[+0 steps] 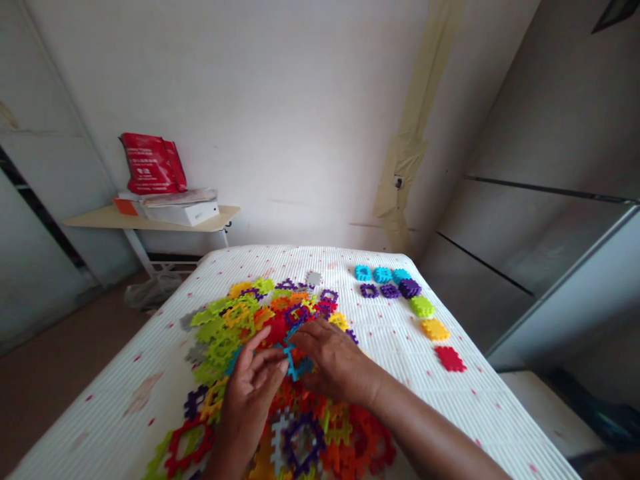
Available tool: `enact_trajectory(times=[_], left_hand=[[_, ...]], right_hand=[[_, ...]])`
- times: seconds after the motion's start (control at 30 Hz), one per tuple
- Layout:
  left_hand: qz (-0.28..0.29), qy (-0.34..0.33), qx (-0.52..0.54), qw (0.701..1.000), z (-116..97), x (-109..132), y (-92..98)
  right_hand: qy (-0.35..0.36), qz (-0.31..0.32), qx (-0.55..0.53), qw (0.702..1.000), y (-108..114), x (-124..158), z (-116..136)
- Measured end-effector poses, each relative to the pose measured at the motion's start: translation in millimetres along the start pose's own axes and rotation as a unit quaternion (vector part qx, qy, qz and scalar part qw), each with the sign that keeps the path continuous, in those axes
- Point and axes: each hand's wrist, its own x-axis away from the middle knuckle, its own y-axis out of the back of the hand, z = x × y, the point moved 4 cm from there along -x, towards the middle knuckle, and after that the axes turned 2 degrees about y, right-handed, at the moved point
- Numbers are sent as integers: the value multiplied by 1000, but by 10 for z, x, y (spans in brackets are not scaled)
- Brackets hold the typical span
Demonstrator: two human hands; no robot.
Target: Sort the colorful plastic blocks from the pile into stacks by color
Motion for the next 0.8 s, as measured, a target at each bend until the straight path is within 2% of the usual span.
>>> enact_trajectory(times=[0.07, 0.17, 0.27, 0.37, 0.5, 0.8], left_hand=[[-26, -25, -25, 999, 34, -34, 45], [-64, -47, -59, 995, 85, -88, 118], [-99, -43, -62, 992, 116, -121, 183], [-117, -30, -67, 990, 123, -134, 218], [-123, -23, -84, 989, 101, -133, 224], [-124, -9, -100, 987, 140, -158, 256]], right_hand=[[-29, -14, 13, 999, 99, -59, -314], [-163, -28, 98, 981, 321, -136, -1066], [-296, 10, 188, 936, 488, -151, -1819], [-352, 85, 229, 904, 489, -138, -2303], [-362, 122, 233, 894, 378, -146, -2554], [-364, 163, 244, 884, 250, -258, -2639]])
